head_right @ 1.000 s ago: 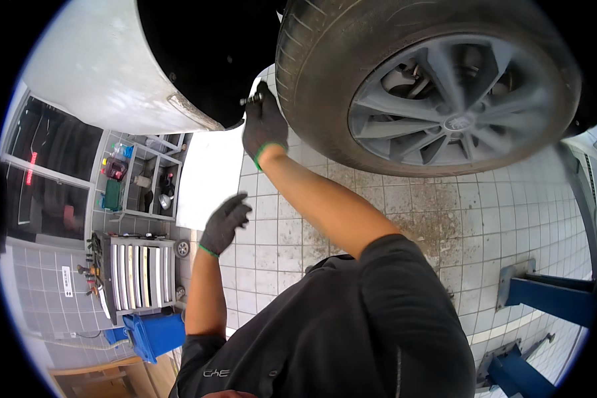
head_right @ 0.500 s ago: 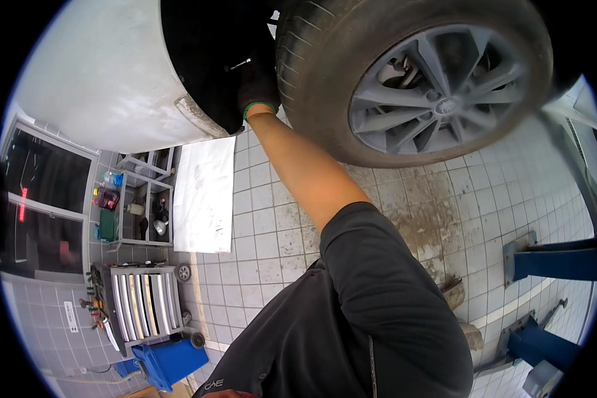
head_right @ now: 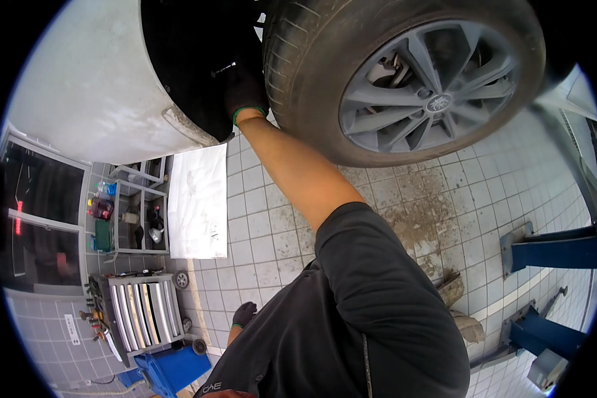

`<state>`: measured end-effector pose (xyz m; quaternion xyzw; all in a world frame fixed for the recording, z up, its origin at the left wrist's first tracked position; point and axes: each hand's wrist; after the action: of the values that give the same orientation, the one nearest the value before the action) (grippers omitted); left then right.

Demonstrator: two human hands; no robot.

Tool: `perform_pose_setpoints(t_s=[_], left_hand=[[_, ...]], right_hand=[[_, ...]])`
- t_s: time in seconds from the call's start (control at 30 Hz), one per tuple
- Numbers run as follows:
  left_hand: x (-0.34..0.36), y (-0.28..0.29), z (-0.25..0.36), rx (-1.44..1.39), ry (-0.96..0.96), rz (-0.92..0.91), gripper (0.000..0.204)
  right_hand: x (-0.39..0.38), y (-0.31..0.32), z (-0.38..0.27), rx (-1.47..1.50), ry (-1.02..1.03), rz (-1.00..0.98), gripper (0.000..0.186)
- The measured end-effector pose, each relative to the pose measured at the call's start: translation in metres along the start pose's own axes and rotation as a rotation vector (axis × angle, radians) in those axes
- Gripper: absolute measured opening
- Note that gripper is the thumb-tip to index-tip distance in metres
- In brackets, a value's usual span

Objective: The person works on the wheel well area of a white car elevated on a lift. They use a wrench to tighten bolts on the wheel arch liner and inspect the area with their hands. The person moves between the car and a tool cart to retrieve tools.

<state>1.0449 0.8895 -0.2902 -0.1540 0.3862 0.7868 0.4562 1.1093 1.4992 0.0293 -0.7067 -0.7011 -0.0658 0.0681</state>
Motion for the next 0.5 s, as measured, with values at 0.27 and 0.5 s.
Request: perform_pose_setpoints(t_s=[0.27, 0.5], left_hand=[[0.023, -0.007, -0.031, -0.072, 0.030, -0.049, 0.049], [0.014, 0.006, -0.125, 0.389, -0.073, -0.308, 0.041]], right_hand=[[0.011, -0.006, 0.018, -0.180, 0.066, 0.029, 0.057], [-0.010, 0.016, -0.016, -0.125, -0.052, -0.016, 0.057]])
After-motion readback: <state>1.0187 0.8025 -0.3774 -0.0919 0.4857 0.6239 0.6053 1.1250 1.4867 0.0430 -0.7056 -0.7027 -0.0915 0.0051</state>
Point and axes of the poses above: each hand's wrist, its own x-axis towards the middle knuckle, its own y-axis out of the back of the hand, z = x × y, and after that the axes turned 15 degrees about -y, right-handed
